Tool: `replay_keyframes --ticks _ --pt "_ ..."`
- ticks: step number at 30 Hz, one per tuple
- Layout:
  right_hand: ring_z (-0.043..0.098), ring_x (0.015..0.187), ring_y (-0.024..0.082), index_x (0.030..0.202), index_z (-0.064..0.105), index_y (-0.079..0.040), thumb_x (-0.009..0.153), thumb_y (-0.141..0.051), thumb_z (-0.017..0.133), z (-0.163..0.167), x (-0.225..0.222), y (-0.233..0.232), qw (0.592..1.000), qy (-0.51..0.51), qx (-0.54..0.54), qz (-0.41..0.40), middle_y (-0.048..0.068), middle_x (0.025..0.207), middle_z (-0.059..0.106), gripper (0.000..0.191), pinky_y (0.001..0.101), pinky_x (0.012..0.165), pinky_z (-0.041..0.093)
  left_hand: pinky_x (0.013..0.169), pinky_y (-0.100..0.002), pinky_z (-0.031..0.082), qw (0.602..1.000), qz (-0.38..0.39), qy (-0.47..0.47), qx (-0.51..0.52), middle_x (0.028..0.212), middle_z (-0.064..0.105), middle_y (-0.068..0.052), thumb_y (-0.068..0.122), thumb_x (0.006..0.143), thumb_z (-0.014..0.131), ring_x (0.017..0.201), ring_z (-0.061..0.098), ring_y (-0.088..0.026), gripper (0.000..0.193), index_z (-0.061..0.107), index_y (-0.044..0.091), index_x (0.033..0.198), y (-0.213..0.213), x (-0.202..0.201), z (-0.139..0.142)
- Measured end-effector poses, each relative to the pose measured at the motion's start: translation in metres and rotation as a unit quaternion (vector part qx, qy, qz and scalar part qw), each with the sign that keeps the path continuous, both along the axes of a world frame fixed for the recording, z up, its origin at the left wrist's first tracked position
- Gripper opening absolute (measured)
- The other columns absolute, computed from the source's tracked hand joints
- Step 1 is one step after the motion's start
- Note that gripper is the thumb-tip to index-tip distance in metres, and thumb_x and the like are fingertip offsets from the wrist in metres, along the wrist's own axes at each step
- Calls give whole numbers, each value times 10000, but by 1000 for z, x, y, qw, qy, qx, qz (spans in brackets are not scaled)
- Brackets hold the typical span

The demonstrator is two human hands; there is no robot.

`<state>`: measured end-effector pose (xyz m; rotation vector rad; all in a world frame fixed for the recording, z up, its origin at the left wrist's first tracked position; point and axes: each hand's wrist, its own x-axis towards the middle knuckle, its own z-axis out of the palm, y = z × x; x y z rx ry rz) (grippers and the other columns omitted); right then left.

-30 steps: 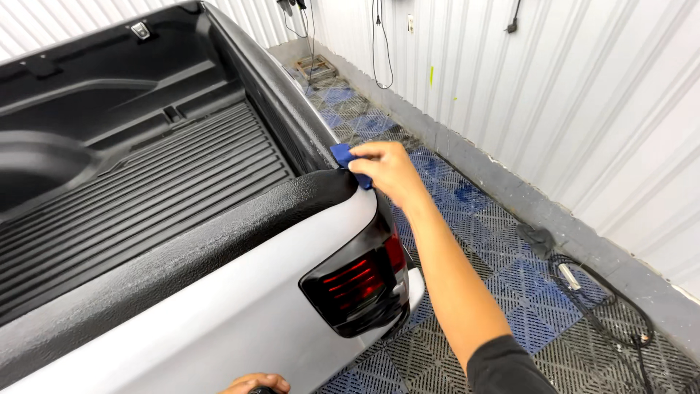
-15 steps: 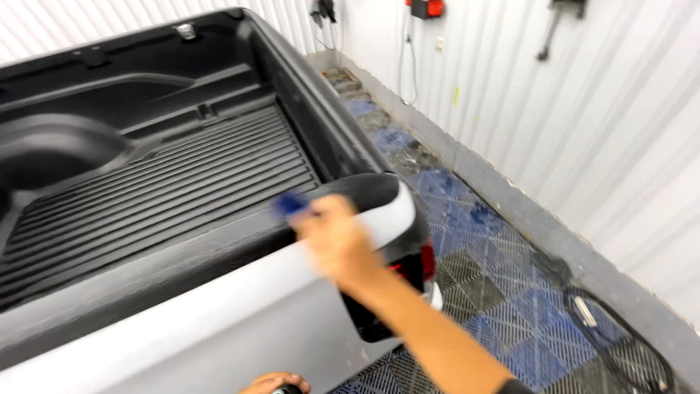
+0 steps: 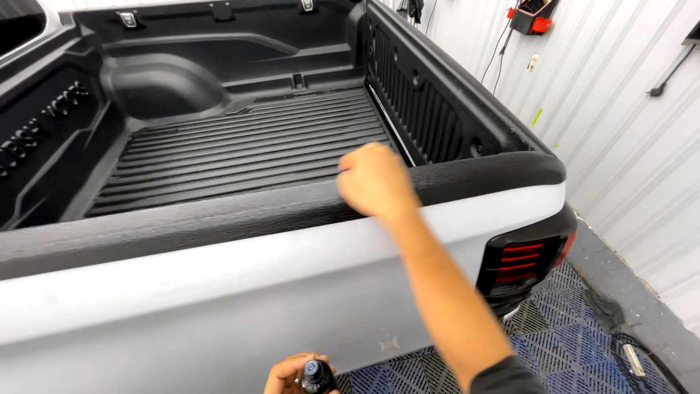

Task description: The person applies liquid from a small bottle onto a blue cloth and wipes the truck's bed rails, tailgate, bumper, rear quarter panels, and door panels, moving around the vehicle to treat different exterior surfaces.

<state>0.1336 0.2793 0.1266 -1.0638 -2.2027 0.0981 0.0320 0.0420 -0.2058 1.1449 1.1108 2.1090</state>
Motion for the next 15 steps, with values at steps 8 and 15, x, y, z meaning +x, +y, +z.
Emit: replay_keyframes --ticks 8,15 --pt "676 916 293 1134 730 -118 925 -73 708 -77 -119 -110 962 182 139 147 133 1124 609 214 395 782 572 831 -458 666 992 -94 28 77 1045 724 -241 -25 627 920 945 765 -325 627 577 -8 1151 -26 -115 -58" --pt "654 865 184 1108 774 -77 939 -42 739 -99 104 -14 924 285 214 -139 104 1078 612 176 302 770 548 846 -423 635 979 -170 38 102 1030 713 -213 -38 659 853 936 736 -287 596 557 -4 1176 -41 -145 -66"
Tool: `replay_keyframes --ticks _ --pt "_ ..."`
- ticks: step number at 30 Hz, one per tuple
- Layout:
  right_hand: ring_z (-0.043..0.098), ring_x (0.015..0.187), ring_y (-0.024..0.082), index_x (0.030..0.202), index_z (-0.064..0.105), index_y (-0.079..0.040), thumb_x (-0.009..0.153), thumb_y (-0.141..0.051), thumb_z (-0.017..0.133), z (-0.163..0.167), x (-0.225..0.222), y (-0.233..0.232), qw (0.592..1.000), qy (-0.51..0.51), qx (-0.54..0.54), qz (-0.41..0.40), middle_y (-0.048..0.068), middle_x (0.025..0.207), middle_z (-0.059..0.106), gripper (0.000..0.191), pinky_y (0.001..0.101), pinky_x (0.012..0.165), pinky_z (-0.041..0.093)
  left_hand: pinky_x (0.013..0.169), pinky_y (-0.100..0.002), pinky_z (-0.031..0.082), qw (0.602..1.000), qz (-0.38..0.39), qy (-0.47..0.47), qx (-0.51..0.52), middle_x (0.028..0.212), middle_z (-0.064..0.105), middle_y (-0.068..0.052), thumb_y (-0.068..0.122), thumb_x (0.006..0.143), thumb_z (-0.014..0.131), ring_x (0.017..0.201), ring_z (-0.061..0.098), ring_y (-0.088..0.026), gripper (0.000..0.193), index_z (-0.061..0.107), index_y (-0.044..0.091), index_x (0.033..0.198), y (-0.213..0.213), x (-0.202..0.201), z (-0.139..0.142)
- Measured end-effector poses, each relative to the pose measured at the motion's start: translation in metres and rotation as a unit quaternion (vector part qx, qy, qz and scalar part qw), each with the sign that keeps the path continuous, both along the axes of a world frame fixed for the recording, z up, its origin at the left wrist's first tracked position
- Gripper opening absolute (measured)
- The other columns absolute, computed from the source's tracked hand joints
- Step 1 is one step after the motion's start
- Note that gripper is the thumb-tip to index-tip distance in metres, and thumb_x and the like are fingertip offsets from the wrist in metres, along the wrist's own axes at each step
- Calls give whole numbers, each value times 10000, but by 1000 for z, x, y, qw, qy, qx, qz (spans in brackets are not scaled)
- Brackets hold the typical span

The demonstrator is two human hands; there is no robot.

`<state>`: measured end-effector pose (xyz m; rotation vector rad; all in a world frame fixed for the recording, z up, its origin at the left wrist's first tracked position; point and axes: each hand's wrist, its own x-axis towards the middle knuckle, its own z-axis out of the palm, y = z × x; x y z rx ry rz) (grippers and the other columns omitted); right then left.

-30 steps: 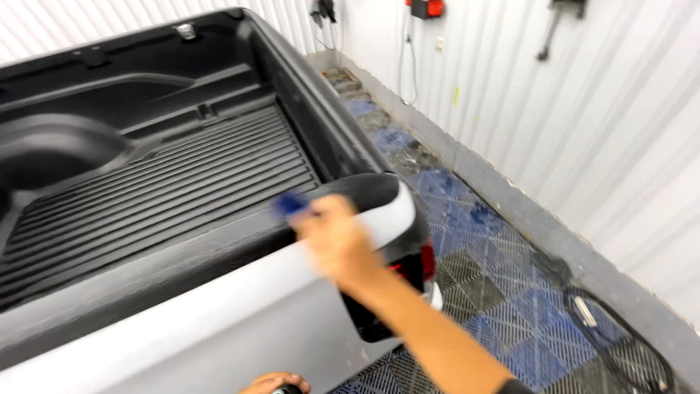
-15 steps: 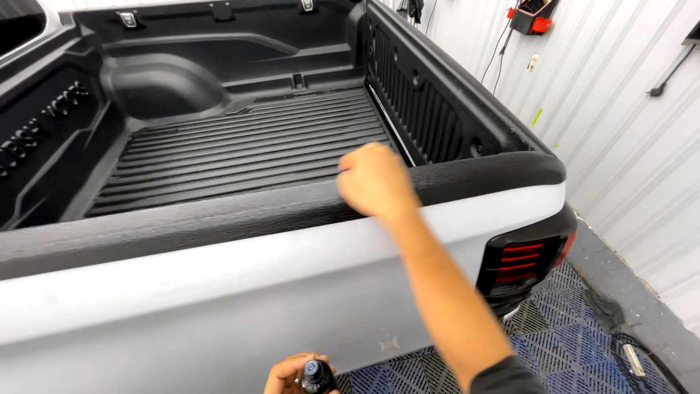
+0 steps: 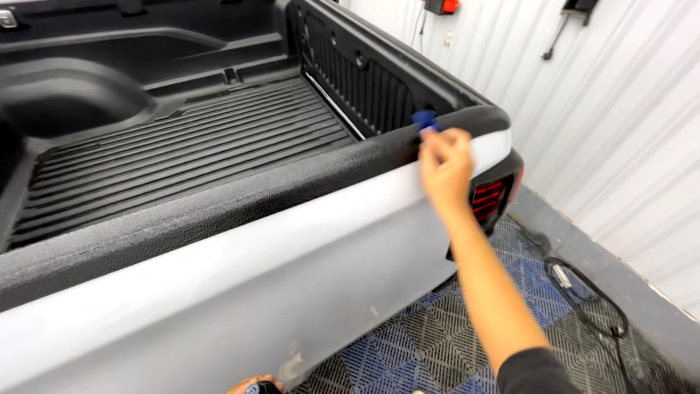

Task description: The person applies liquid from a small bottle onto a blue cloth and wipes the truck's bed rails, tailgate, bumper, rear quarter panels, and door panels, moving around the vehicle to treat different exterior surfaces.

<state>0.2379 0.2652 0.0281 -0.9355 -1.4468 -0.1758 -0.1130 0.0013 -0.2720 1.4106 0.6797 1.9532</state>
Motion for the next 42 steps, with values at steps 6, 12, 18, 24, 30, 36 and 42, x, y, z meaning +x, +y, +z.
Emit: replay_keyframes --ticks 6,12,18,24,30,36,42 --pt "597 751 86 1144 742 -62 936 -55 746 5 97 46 947 307 -75 61 8 912 655 208 258 634 500 858 -394 608 1000 -20 0 -6 1018 703 -190 -49 686 795 928 712 -254 573 540 0 1197 -28 13 0" --pt "589 859 93 1162 617 -141 873 -62 659 -104 43 -93 736 496 -241 393 -48 992 609 303 222 517 430 871 -364 582 1000 -10 7 -18 1006 694 -166 -59 714 738 921 687 -222 551 522 4 1217 -39 55 2" --pt "647 931 242 1185 594 -87 877 -110 682 -179 -7 -241 468 578 -415 523 94 1043 655 321 408 815 541 883 -335 555 995 63 17 -79 994 684 -142 -70 741 680 913 663 -189 532 505 8 1238 -78 106 15" --pt "670 955 184 1173 590 -100 917 -109 700 -184 40 -323 369 561 -496 550 67 1045 683 278 344 869 546 841 -284 523 973 85 8 -213 940 662 -103 -78 751 642 868 621 -147 493 513 13 1218 -125 218 57" --pt "671 964 172 1127 595 -117 927 -59 705 -197 75 -371 365 555 -530 526 43 1041 684 235 353 897 549 673 -298 502 898 149 18 -413 852 640 -104 39 703 843 737 589 -140 488 616 29 1135 -176 300 125" --pt "683 948 186 1058 581 -132 892 -80 703 -203 78 -399 330 510 -576 547 46 1023 696 212 386 859 553 806 -284 542 888 269 111 -357 968 709 -56 92 676 886 898 672 -130 468 662 19 1080 -206 321 168" --pt "660 1017 192 1089 577 -87 952 -36 668 -202 58 -418 335 468 -564 592 66 1072 691 172 390 960 521 794 -293 565 877 278 15 -392 930 731 -75 86 723 855 865 680 -143 380 686 20 1057 -244 306 168"
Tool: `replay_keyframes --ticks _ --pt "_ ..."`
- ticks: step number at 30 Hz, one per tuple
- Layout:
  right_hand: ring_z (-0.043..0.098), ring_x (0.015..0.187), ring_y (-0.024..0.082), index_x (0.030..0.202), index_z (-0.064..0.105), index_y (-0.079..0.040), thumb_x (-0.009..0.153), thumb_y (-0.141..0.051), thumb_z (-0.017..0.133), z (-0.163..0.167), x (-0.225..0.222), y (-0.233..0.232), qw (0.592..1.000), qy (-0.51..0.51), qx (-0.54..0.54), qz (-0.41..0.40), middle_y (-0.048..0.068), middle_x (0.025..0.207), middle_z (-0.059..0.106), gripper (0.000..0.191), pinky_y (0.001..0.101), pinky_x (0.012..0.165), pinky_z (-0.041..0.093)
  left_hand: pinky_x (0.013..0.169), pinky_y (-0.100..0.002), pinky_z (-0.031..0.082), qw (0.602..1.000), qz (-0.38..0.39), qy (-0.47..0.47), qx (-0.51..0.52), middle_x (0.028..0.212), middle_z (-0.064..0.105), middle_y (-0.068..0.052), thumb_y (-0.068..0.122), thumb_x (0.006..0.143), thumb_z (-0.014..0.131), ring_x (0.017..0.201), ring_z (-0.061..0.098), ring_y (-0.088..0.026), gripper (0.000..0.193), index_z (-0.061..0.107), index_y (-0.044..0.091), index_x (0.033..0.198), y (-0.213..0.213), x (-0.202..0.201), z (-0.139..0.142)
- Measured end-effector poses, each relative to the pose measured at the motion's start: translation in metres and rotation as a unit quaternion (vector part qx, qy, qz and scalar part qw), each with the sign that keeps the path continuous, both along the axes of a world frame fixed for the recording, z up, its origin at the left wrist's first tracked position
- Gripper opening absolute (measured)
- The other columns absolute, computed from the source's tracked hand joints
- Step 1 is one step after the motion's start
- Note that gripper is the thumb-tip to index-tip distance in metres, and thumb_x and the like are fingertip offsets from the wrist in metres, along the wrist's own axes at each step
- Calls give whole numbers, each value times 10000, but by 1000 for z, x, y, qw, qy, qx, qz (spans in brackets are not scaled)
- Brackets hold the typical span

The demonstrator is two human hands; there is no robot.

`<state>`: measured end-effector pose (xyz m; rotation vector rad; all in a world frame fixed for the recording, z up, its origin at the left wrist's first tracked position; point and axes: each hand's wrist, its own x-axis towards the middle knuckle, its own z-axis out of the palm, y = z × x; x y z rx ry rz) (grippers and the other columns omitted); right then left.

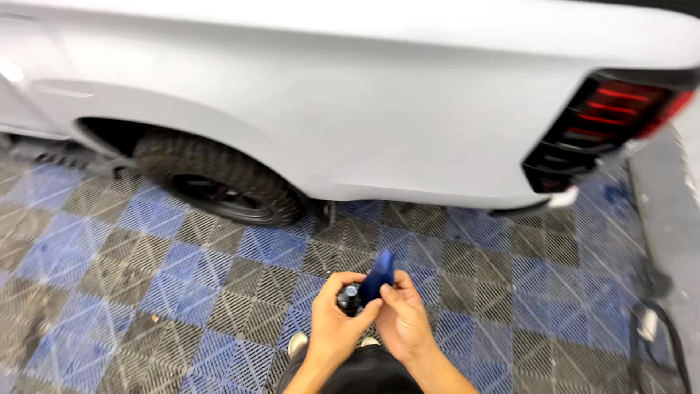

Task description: The person applies liquid from a small bottle onto a blue cloth and wipes the truck's bed rails, tailgate, bumper, rear quarter panels, and door panels, moving around the vehicle to treat different exterior surfaces.

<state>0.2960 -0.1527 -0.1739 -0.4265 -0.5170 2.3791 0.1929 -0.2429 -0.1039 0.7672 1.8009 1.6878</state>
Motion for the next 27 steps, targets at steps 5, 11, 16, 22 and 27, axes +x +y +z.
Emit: replay_keyframes --ticks 5,11,16,22,27 --pt "668 1077 182 1111 599 -71 846 -6 654 14 -29 -14 994 -59 72 52 66 1124 714 279 375 1003 502 847 -287 557 995 53 53 61 985 727 -68 31 730 827 932 699 -139 348 687 7 1048 -31 -26 7" --pt "672 1004 197 1106 674 12 853 41 723 9 -80 -49 969 -95 193 123 96 1059 714 259 384 951 522 786 -258 577 994 68 4 91 962 724 -46 13 731 795 877 686 -109 351 681 8 1062 -96 -71 13" --pt "679 932 185 1062 730 43 804 93 765 7 -133 -111 950 -68 259 162 96 998 727 265 357 888 539 669 -250 546 994 86 -58 41 862 712 -33 20 742 807 747 641 -91 332 699 12 1056 -176 -119 7" --pt "692 1031 183 968 715 10 777 81 773 24 -180 -201 956 5 219 193 59 1117 728 212 355 958 554 752 -249 558 995 76 -4 62 919 714 -70 -26 704 817 827 668 -107 365 673 4 1037 -268 -170 -9" --pt "707 969 248 956 714 16 827 111 789 21 -188 -250 959 40 186 211 124 1041 738 177 402 910 574 807 -278 572 995 16 -50 84 974 731 -106 -60 674 828 886 692 -137 411 627 5 1027 -311 -193 -32"
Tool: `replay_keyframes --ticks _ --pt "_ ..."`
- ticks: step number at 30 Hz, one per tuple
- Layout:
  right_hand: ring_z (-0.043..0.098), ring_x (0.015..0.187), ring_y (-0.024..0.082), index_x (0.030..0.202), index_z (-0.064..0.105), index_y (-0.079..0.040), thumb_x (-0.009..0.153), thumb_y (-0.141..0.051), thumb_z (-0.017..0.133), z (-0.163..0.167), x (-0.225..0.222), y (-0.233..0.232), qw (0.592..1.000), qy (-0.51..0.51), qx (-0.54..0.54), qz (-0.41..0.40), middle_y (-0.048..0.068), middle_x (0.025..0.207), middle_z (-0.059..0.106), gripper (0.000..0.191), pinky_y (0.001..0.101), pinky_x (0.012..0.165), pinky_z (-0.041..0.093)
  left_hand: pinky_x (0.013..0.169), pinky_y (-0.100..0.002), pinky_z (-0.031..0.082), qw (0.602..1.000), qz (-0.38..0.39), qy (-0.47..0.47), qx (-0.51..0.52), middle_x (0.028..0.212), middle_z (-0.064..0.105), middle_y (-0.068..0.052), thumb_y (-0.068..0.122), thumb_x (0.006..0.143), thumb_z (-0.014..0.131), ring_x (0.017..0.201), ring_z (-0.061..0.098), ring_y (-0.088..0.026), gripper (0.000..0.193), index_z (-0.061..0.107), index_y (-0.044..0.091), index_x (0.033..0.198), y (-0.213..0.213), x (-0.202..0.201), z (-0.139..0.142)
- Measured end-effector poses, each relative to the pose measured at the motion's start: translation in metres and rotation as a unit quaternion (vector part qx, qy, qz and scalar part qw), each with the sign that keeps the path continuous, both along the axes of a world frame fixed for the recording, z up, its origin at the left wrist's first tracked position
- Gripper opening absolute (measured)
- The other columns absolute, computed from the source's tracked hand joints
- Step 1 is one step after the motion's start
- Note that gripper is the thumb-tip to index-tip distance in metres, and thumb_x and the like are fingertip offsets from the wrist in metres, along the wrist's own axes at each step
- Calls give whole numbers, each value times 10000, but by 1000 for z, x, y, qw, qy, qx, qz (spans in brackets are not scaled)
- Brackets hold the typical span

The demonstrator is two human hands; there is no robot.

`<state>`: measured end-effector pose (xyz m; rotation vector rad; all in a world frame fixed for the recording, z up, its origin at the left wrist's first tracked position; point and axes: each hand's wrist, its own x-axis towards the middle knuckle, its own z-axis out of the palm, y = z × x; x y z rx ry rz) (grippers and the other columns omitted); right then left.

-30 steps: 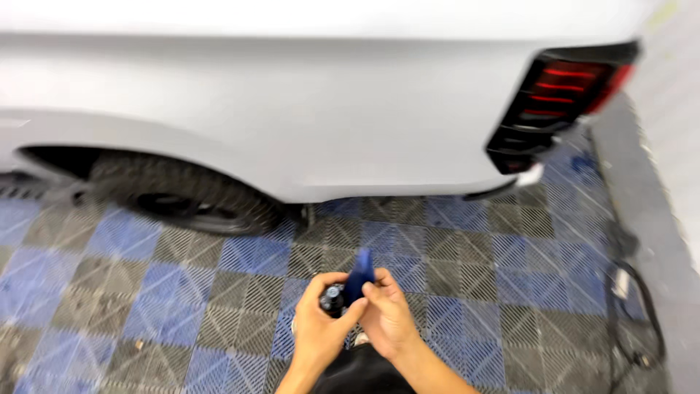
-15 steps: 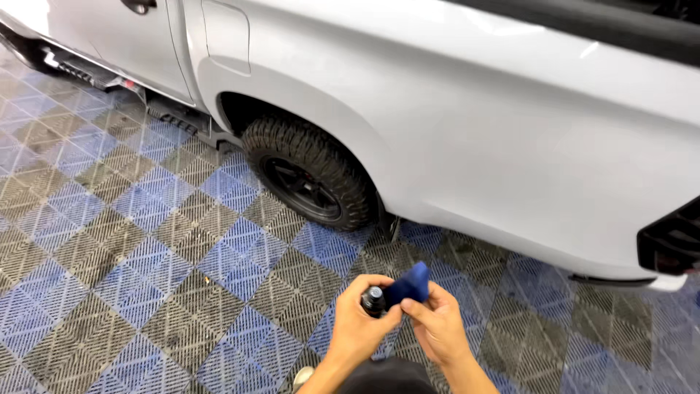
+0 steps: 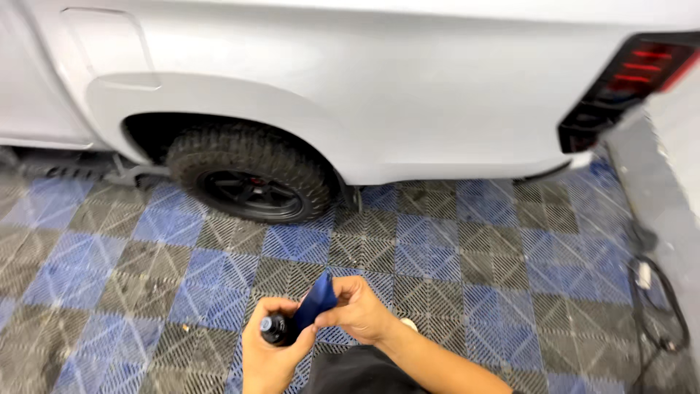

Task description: The person applies liquid from a small bottle onto a blue cloth and wipes the truck's bed rails, tailgate, bumper, rear quarter panels, and door panels, moving around the vehicle to treat different exterior surfaces.

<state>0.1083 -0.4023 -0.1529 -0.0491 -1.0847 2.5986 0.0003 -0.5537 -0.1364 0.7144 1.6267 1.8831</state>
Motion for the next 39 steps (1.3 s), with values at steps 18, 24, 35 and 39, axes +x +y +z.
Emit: replay_keyframes --ticks 18,24,35,39 --pt "668 1054 266 1143 672 14 829 31 695 -45 174 37 941 -52 -67 -329 135 1128 709 315 437 932 512 780 -246 552 971 -239 -3 -24 952 680 -17 88 784 834 860 628 -70 356 633 38 1074 98 127 36" --pt "671 1064 263 1160 663 4 850 59 706 -62 283 84 918 -13 -45 -393 132 1120 713 318 444 981 510 742 -247 518 955 -295 3 -22 909 666 -15 95 796 831 824 596 -74 316 649 26 1045 156 227 33" --pt "658 1057 236 1216 635 -35 885 16 740 -42 517 121 841 42 -68 -536 105 1127 701 351 424 989 496 809 -290 519 878 -472 -79 20 986 633 -48 2 769 803 902 599 -130 385 606 36 1097 266 449 4" --pt "659 1084 244 1200 613 -30 913 -22 692 -46 571 132 800 42 -81 -593 117 1141 705 297 435 997 497 894 -324 515 830 -541 -132 29 1084 574 -85 -77 812 646 1013 589 -179 442 476 53 1199 305 498 -14"
